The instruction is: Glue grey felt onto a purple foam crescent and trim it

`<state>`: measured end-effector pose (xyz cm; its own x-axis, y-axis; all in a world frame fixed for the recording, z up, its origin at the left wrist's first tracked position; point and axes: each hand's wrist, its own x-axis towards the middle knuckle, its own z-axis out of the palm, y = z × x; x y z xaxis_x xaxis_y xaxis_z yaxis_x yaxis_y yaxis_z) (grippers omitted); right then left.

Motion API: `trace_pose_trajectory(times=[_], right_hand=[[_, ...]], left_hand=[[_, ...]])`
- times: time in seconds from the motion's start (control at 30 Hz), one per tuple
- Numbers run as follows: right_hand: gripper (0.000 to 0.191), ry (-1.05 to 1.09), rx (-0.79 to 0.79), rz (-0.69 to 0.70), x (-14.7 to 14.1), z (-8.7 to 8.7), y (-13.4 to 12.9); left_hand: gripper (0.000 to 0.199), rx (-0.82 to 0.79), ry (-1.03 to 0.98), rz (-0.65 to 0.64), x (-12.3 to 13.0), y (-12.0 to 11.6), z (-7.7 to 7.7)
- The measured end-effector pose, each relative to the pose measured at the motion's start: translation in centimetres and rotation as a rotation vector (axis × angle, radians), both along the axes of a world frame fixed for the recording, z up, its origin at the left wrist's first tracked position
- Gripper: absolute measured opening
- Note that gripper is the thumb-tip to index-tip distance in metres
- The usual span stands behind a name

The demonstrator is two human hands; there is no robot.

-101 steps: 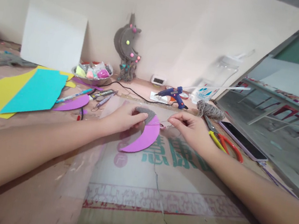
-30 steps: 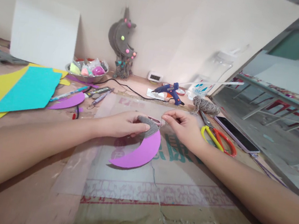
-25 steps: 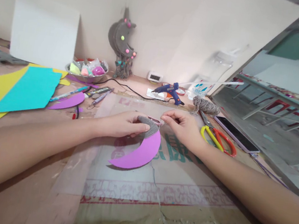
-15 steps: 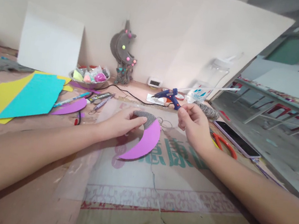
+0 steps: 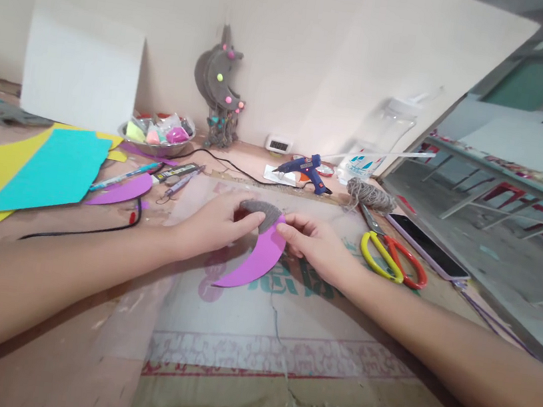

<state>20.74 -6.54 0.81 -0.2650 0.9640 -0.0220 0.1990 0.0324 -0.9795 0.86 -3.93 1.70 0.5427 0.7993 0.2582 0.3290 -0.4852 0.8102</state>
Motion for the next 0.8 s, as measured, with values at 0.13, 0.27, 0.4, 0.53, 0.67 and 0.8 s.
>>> trace_pose_trajectory(times=[0.13,0.27,0.4,0.53,0.67,0.8], right_hand=[[0.025,0.051,-0.022,0.013,-0.13,-0.05,-0.11],[0.024,0.054,-0.022,0.028,-0.27,-0.02,-0.28],[0.024,0.047,-0.030,0.035,-0.33,0.08,-0.38],[0.021,0.008,-0.020,0.030,-0.38,0.34,-0.43],[0.016,0.003,-0.029,0.024,-0.40,0.46,-0.48],[0.012,0.035,-0.043,0.012,-0.25,0.27,-0.42]], left_hand=[[0.015,0.141,0.083,0.018,0.02,-0.04,-0.13],[0.015,0.141,0.096,0.006,-0.04,-0.20,-0.24],[0.015,0.154,0.094,0.012,-0.10,-0.10,-0.34],[0.017,0.157,0.087,-0.002,-0.09,0.11,-0.46],[0.016,0.142,0.082,0.003,-0.08,0.09,-0.43],[0.014,0.026,0.023,0.008,-0.06,-0.13,-0.22]])
